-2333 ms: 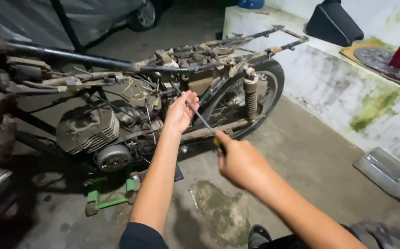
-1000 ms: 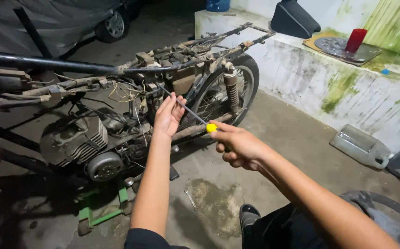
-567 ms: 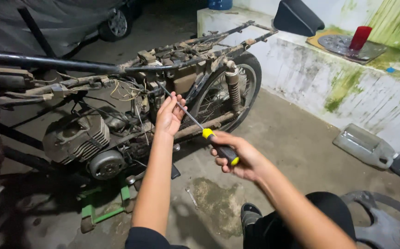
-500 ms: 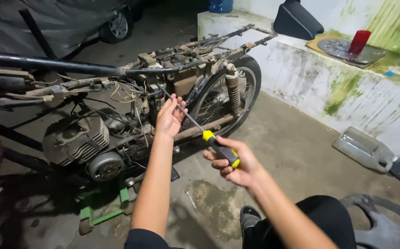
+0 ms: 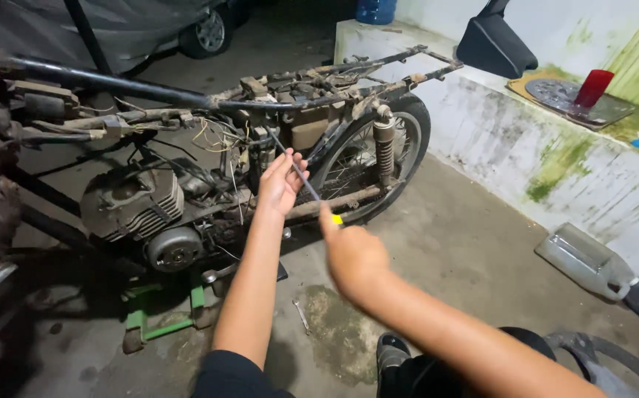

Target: Inspecting and repairing the electrical wiring harness on a motorcycle frame using a screwdriver and hands

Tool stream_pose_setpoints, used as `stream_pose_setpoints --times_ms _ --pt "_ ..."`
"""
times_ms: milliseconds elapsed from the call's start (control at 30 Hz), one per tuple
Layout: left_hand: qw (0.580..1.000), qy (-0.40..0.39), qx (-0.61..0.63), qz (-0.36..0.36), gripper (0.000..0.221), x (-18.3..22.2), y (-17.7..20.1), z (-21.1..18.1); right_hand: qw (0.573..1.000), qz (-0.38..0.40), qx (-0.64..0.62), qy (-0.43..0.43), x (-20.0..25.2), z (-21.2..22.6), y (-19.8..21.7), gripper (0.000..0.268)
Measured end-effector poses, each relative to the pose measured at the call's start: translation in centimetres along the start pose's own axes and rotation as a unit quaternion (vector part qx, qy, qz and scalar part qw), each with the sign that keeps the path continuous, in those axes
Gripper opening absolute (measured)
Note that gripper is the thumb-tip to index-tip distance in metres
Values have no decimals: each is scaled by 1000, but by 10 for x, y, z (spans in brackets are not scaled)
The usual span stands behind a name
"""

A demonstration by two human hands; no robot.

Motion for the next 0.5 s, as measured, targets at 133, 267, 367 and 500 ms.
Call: stream_pose_setpoints --times_ms 133,267,367,500 --pt "1000 -2 -6 -6 34 -12 12 0 995 42 -89 -20 12 4 10 72" --pt "1000 6 8 -1 35 -9 13 3 527 211 -792 -223 26 -12 -57 52" --pt "1000 15 26 -3 38 -10 8 8 34 326 -914 -240 32 3 -46 21" --pt "999 23 40 -5 39 -14 4 8 330 267 -859 -286 12 -23 -75 49"
Point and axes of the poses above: each hand's wrist, its own x-axis away from the middle knuckle, its own y-axis out of the back of the hand, z = x × y, the point moved 7 cm from there along -x, towards the middle knuckle, and after that the axes turned 13 degrees about -z, right-handed, at the moved point
